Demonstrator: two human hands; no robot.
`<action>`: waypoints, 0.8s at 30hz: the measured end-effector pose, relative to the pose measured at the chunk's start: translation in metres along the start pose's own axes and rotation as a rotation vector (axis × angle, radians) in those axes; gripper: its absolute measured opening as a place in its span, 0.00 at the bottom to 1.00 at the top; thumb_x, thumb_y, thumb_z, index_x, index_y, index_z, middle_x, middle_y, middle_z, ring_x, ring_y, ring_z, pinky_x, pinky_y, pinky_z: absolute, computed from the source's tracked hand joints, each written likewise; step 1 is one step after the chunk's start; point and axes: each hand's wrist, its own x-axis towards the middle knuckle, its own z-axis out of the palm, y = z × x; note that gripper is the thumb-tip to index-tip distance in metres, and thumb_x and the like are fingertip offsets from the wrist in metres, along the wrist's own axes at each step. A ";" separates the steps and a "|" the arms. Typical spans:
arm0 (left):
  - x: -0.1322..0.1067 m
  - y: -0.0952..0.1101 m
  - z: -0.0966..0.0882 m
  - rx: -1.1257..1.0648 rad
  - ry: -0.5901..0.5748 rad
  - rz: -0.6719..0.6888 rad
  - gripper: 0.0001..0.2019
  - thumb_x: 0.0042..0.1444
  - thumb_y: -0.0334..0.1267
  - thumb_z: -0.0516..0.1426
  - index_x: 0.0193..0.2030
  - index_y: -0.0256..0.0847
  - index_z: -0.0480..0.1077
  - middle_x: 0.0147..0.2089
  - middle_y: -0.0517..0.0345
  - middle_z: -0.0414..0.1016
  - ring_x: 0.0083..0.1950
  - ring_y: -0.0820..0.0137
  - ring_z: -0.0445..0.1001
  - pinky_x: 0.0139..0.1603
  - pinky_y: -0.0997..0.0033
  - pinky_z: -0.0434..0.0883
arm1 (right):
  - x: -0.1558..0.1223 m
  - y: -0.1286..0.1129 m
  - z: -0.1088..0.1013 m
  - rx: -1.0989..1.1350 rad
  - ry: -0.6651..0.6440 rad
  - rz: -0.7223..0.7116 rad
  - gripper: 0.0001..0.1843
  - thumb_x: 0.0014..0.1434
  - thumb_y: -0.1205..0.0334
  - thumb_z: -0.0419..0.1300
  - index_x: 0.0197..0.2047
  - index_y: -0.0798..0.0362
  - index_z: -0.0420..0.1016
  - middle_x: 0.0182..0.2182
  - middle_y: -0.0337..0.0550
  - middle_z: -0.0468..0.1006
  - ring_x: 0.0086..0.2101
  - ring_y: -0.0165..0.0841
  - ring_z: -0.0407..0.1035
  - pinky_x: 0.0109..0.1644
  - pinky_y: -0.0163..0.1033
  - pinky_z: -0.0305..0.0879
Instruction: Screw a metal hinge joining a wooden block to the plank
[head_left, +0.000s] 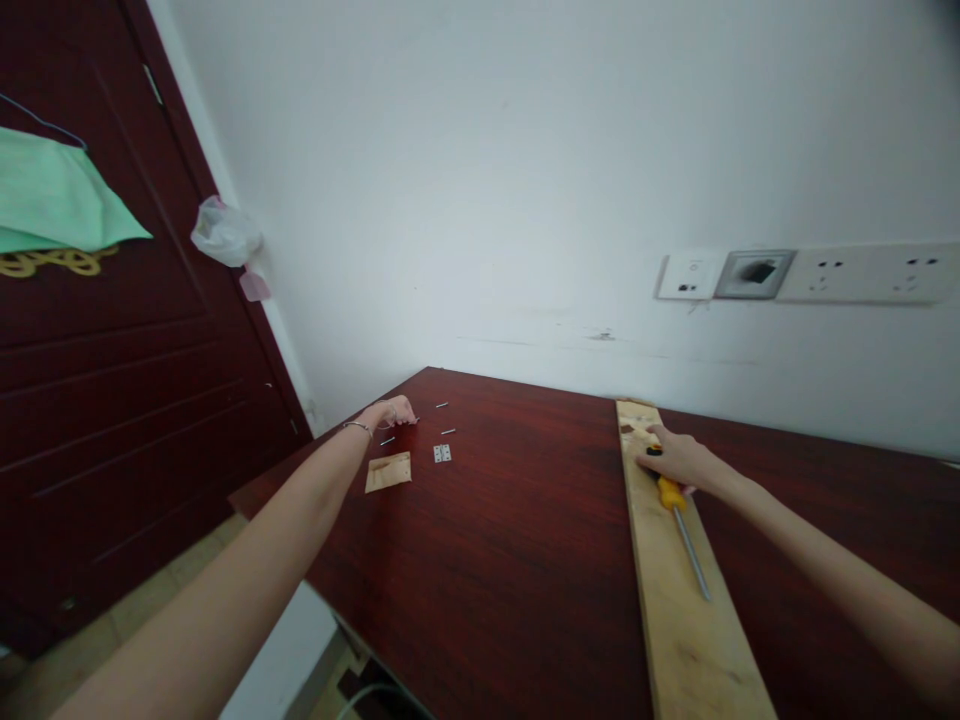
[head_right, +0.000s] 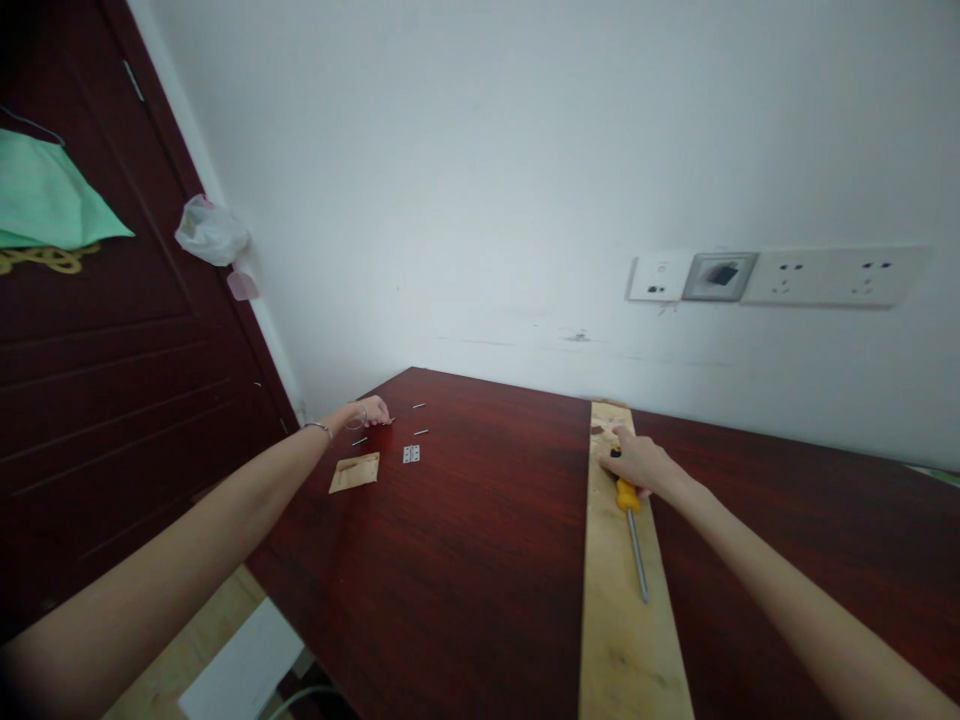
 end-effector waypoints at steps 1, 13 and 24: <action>-0.002 0.000 0.000 0.022 0.011 -0.009 0.13 0.63 0.41 0.56 0.50 0.35 0.68 0.47 0.52 0.72 0.42 0.68 0.74 0.41 0.64 0.75 | -0.001 -0.001 0.000 0.010 0.001 0.000 0.36 0.54 0.52 0.57 0.62 0.60 0.58 0.48 0.69 0.74 0.20 0.40 0.74 0.18 0.42 0.69; -0.007 0.141 0.014 0.430 0.320 0.474 0.18 0.58 0.32 0.55 0.56 0.34 0.63 0.54 0.46 0.69 0.53 0.64 0.69 0.53 0.66 0.68 | -0.001 0.018 -0.031 0.213 0.030 0.038 0.14 0.55 0.58 0.55 0.36 0.59 0.76 0.26 0.48 0.77 0.23 0.35 0.73 0.19 0.34 0.67; -0.052 0.334 0.167 0.982 0.358 1.568 0.30 0.56 0.25 0.50 0.66 0.43 0.56 0.67 0.49 0.58 0.61 0.63 0.62 0.44 0.68 0.68 | -0.052 0.081 -0.077 0.412 0.120 0.150 0.23 0.53 0.51 0.57 0.45 0.60 0.77 0.21 0.41 0.74 0.19 0.29 0.65 0.18 0.31 0.59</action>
